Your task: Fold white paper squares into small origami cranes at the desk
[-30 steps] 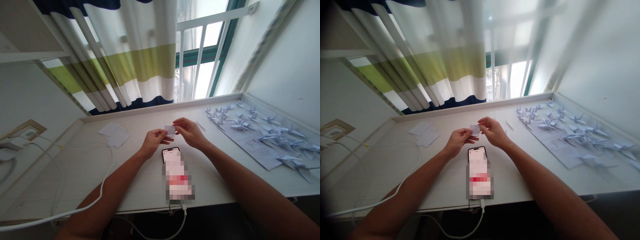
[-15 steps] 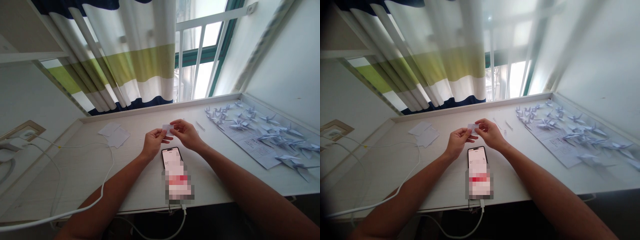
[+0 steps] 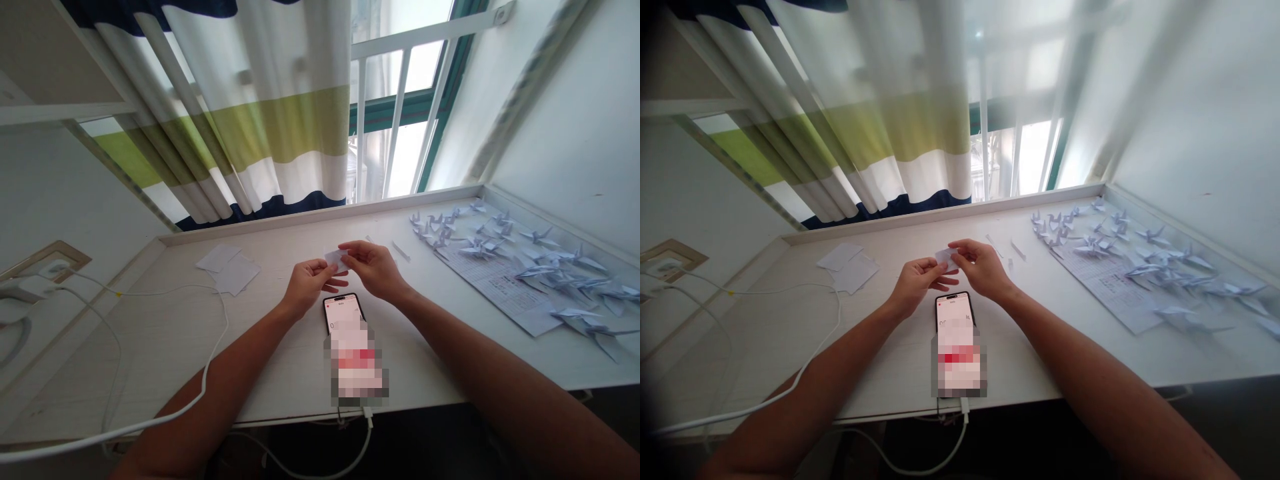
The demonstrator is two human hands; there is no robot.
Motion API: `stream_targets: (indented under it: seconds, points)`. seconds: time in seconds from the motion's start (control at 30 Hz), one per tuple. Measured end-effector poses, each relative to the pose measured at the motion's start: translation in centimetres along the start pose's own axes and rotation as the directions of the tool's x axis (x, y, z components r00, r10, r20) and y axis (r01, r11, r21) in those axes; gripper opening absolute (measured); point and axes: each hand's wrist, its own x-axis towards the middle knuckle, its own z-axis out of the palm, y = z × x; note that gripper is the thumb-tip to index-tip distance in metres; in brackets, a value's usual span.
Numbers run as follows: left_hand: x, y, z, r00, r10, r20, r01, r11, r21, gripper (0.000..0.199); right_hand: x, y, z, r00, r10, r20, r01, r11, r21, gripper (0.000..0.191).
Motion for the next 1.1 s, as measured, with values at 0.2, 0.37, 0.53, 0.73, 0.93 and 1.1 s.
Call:
stream_targets:
  seconds: [0.2, 0.37, 0.53, 0.73, 0.93, 1.1]
  points:
    - [0.0, -0.5, 0.5, 0.995, 0.054, -0.084, -0.061, 0.994, -0.086, 0.046, 0.0, -0.9, 0.3, 0.995, 0.086, 0.043, -0.092, 0.981, 0.171, 0.037]
    - [-0.2, -0.5, 1.1, 0.998, 0.004, -0.061, -0.011, 0.994, -0.106, 0.048, -0.1, -0.7, 0.6, 0.984, 0.128, 0.128, -0.140, 0.985, 0.097, 0.031]
    - [-0.3, -0.5, 1.0, 1.000, -0.011, -0.026, 0.008, 0.995, -0.097, 0.048, -0.3, -0.4, 0.5, 0.984, 0.139, 0.109, -0.150, 0.984, 0.097, 0.034]
    - [-0.1, -0.5, 0.3, 1.000, -0.026, 0.009, 0.026, 0.998, -0.059, 0.044, -0.2, -0.5, 0.6, 0.978, 0.165, 0.131, -0.186, 0.968, 0.171, 0.034]
    - [-0.2, -0.3, 0.3, 1.000, -0.023, -0.007, 0.022, 0.998, -0.055, 0.044, -0.2, -0.9, 0.9, 0.967, 0.219, 0.127, -0.244, 0.941, 0.235, 0.034]
    - [-0.2, -0.4, 0.4, 1.000, -0.026, -0.009, 0.025, 0.995, -0.100, 0.044, -0.2, -0.8, 0.8, 0.969, 0.219, 0.111, -0.239, 0.945, 0.222, 0.032]
